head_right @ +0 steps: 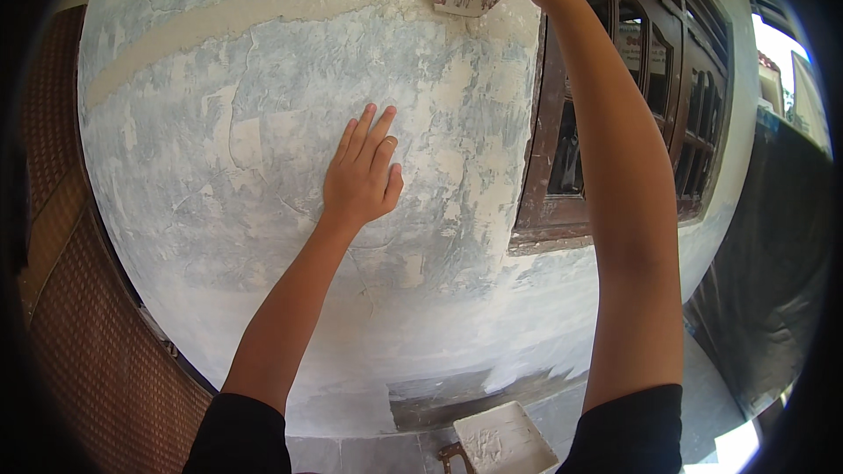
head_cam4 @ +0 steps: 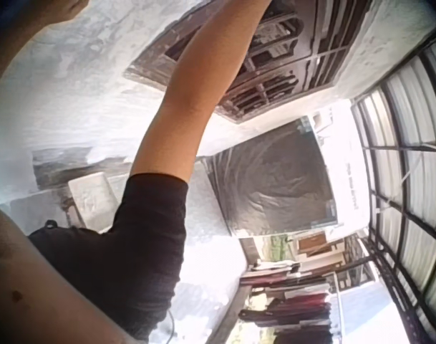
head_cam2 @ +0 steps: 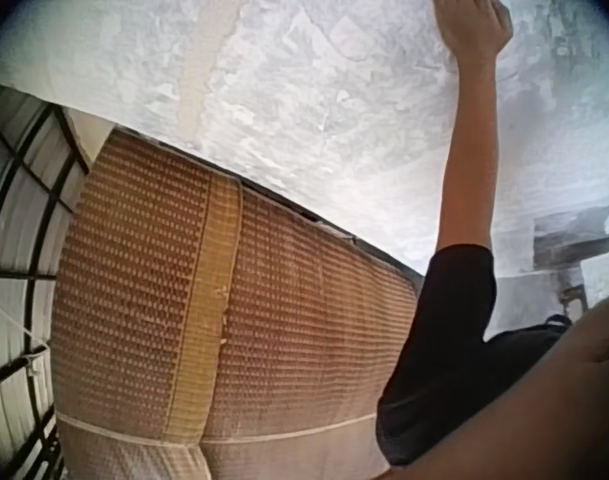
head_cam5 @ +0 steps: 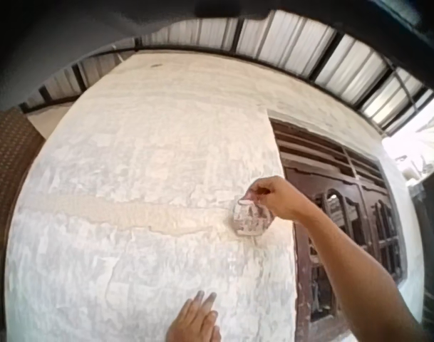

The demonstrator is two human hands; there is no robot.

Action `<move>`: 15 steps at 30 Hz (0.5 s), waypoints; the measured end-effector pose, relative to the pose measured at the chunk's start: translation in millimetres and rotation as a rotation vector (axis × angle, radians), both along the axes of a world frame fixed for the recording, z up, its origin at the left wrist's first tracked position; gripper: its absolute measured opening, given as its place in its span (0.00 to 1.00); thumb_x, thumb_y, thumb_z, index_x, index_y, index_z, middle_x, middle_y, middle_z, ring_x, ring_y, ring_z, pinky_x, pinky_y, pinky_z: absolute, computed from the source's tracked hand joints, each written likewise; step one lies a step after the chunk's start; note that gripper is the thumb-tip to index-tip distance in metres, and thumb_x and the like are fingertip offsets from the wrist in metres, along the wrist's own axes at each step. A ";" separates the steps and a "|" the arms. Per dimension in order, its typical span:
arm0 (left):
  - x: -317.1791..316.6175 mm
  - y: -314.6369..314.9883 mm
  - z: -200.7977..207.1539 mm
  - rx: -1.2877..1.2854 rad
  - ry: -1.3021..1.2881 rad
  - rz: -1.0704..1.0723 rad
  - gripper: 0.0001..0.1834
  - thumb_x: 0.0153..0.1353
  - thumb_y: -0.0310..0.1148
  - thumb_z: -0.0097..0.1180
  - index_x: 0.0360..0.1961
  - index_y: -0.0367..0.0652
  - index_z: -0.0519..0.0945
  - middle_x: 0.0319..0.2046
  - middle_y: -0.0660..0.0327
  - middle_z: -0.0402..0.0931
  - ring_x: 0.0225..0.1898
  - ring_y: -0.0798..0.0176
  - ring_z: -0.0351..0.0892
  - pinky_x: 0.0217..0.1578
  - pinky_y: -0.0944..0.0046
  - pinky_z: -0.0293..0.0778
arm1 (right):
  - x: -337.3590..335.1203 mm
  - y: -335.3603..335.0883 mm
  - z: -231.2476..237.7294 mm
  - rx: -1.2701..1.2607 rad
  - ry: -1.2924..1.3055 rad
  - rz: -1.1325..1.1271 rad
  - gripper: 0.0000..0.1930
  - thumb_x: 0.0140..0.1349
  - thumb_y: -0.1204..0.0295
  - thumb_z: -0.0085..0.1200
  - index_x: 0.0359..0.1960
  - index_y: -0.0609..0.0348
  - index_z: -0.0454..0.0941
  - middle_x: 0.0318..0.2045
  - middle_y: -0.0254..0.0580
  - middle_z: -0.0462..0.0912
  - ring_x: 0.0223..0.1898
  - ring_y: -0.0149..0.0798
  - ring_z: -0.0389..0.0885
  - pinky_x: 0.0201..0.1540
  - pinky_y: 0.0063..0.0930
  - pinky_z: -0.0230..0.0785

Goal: The person applies wall filler to a crack in a wall using a scraper.

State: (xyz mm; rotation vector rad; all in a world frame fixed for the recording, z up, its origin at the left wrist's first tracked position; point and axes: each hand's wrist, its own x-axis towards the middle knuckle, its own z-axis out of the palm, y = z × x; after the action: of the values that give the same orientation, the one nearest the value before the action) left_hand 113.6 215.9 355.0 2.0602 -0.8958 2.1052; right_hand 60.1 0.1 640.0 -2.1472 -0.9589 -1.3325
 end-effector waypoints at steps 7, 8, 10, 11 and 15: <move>0.8 -2.2 0.4 0.000 -0.007 0.005 0.14 0.59 0.33 0.50 0.44 0.38 0.76 0.68 0.49 0.67 0.71 0.42 0.61 0.70 0.44 0.58 | 14.0 8.6 14.9 -0.028 0.021 -0.037 0.12 0.63 0.76 0.51 0.44 0.65 0.84 0.33 0.42 0.84 0.36 0.36 0.80 0.39 0.33 0.75; 0.7 -2.1 0.3 0.000 -0.009 0.006 0.14 0.59 0.33 0.50 0.44 0.38 0.76 0.68 0.49 0.67 0.71 0.42 0.61 0.70 0.44 0.58 | 12.8 7.8 17.2 0.035 0.067 0.003 0.12 0.63 0.76 0.51 0.43 0.65 0.84 0.32 0.42 0.84 0.34 0.36 0.80 0.37 0.33 0.75; 0.8 -2.2 0.2 -0.002 -0.013 0.006 0.14 0.59 0.33 0.50 0.44 0.38 0.76 0.68 0.49 0.67 0.71 0.42 0.61 0.70 0.44 0.58 | 11.5 5.9 18.6 0.098 0.109 0.045 0.11 0.64 0.75 0.52 0.43 0.65 0.84 0.31 0.42 0.84 0.32 0.35 0.81 0.35 0.32 0.75; -0.1 -1.8 -0.2 -0.006 -0.016 0.010 0.14 0.59 0.33 0.50 0.44 0.38 0.76 0.68 0.49 0.67 0.71 0.42 0.61 0.70 0.44 0.58 | 5.1 6.8 14.2 0.130 0.120 0.075 0.11 0.64 0.74 0.52 0.43 0.65 0.84 0.29 0.42 0.84 0.30 0.35 0.80 0.32 0.32 0.75; -0.4 -2.4 0.6 0.000 -0.009 0.006 0.14 0.59 0.33 0.50 0.43 0.38 0.76 0.67 0.49 0.67 0.71 0.42 0.62 0.70 0.44 0.58 | 24.3 13.1 9.1 0.043 -0.018 0.033 0.11 0.65 0.74 0.52 0.42 0.66 0.84 0.24 0.40 0.83 0.25 0.34 0.80 0.27 0.31 0.74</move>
State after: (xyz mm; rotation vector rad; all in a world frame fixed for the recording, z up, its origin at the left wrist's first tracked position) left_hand 113.2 213.5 355.6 2.0579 -0.8928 2.1183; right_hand 84.4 13.2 649.1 -2.0816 -0.9595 -1.3470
